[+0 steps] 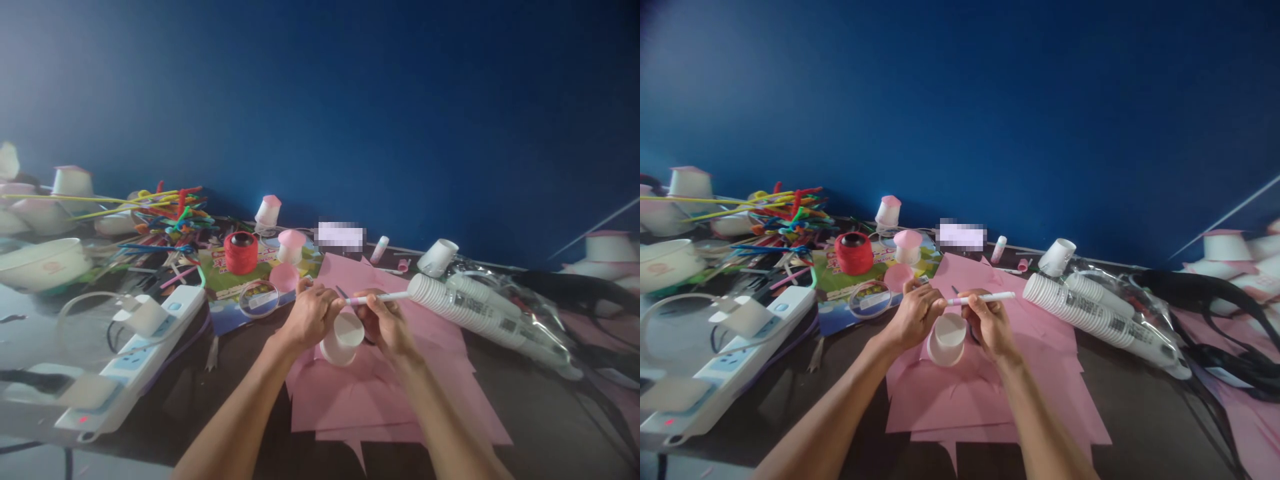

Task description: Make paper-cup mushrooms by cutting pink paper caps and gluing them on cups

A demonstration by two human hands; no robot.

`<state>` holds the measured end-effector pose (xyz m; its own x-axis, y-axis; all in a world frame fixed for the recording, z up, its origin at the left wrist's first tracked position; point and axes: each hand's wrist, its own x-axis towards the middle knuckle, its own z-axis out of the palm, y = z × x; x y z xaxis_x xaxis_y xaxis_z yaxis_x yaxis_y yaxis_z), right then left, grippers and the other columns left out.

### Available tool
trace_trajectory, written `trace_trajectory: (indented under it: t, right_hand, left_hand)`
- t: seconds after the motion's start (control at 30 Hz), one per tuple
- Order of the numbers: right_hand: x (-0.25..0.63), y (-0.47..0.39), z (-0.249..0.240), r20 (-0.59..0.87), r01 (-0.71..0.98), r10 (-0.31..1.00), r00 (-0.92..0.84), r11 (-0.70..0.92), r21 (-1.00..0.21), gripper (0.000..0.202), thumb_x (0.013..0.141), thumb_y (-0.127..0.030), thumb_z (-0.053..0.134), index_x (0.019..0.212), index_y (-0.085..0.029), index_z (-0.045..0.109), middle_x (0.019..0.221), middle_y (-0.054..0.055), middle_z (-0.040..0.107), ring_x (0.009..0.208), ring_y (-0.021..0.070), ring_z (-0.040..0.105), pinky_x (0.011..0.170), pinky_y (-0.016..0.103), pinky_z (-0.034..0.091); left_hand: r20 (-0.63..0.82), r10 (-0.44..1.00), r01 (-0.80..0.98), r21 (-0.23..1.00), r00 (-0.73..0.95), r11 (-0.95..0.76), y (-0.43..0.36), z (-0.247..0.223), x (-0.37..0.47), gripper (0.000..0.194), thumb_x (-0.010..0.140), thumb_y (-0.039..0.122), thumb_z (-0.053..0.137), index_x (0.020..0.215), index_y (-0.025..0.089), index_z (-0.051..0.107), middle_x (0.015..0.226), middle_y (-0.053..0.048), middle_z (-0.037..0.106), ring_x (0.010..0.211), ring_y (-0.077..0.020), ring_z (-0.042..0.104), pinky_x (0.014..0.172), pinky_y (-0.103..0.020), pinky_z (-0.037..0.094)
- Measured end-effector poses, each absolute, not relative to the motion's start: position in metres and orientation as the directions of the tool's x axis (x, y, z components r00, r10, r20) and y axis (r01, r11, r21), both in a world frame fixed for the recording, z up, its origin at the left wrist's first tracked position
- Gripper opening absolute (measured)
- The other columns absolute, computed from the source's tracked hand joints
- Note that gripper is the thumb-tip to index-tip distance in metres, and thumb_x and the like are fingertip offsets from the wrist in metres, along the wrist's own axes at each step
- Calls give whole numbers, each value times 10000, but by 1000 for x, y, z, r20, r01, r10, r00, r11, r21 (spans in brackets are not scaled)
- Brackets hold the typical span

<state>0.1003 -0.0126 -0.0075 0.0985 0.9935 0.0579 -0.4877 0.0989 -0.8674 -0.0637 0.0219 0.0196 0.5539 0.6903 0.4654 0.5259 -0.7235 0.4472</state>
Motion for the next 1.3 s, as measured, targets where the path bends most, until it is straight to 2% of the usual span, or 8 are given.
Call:
trace_trajectory:
  t: [0.2,0.5,0.77,0.87,0.97,1.0,1.17,1.3]
  right_hand:
    - [100,-8,-13,22,-509,990,140,91,-856,186,704,-339,697,807,-185,686,555,-25,584,527,90,519,509,216,413]
    - [95,-9,-9,24,-506,986,164,105,-856,192,696,-359,694,775,-184,684,521,-31,544,497,76,474,471,200,365]
    - [98,-8,-9,25,-493,985,169,106,-864,194,721,-355,672,771,-168,679,503,-29,517,512,91,481,500,227,377]
    - [123,-6,-4,32,-519,975,221,145,-842,155,736,-332,660,765,-179,658,532,-40,519,476,63,432,475,210,355]
    - [150,-2,1,103,-562,891,442,364,-743,176,680,-337,708,728,-195,617,510,-79,462,438,42,371,495,203,379]
    - [153,-2,2,97,-563,886,453,368,-740,187,675,-339,712,743,-196,612,515,-79,463,445,44,382,498,202,381]
    - [131,-7,8,129,-463,945,301,263,-846,253,786,-405,583,991,-257,581,551,-64,530,432,72,407,504,238,385]
    - [118,-22,15,299,-176,931,208,336,-925,347,801,-416,567,1108,-264,513,798,19,648,761,168,590,749,341,452]
  left_hand:
    - [514,710,465,537,481,-704,25,22,-64,216,878,360,448,929,230,613,832,0,650,823,-159,525,875,-365,235]
    - [552,665,562,375,504,-737,25,21,-64,255,910,264,368,799,179,581,752,-32,631,772,-177,518,784,-369,248]
    - [528,661,580,340,534,-740,24,16,-60,301,914,296,340,751,172,560,711,-28,629,725,-175,537,791,-375,276]
    - [581,714,585,442,391,-680,35,15,-74,335,893,298,349,652,183,551,628,-12,596,653,-163,530,783,-366,313]
    - [609,769,629,525,192,-573,46,18,-90,457,919,264,210,575,177,498,529,-7,517,539,-143,473,697,-345,332]
    - [601,793,616,590,95,-522,48,19,-93,444,918,266,231,574,177,498,540,-2,522,550,-138,480,703,-339,334]
    - [491,847,394,751,204,-530,46,16,-83,307,894,319,354,679,177,521,575,27,485,558,-112,455,625,-272,352]
    - [370,922,192,902,112,-386,40,10,-76,214,875,366,406,808,185,501,661,27,490,622,-101,476,593,-229,376]
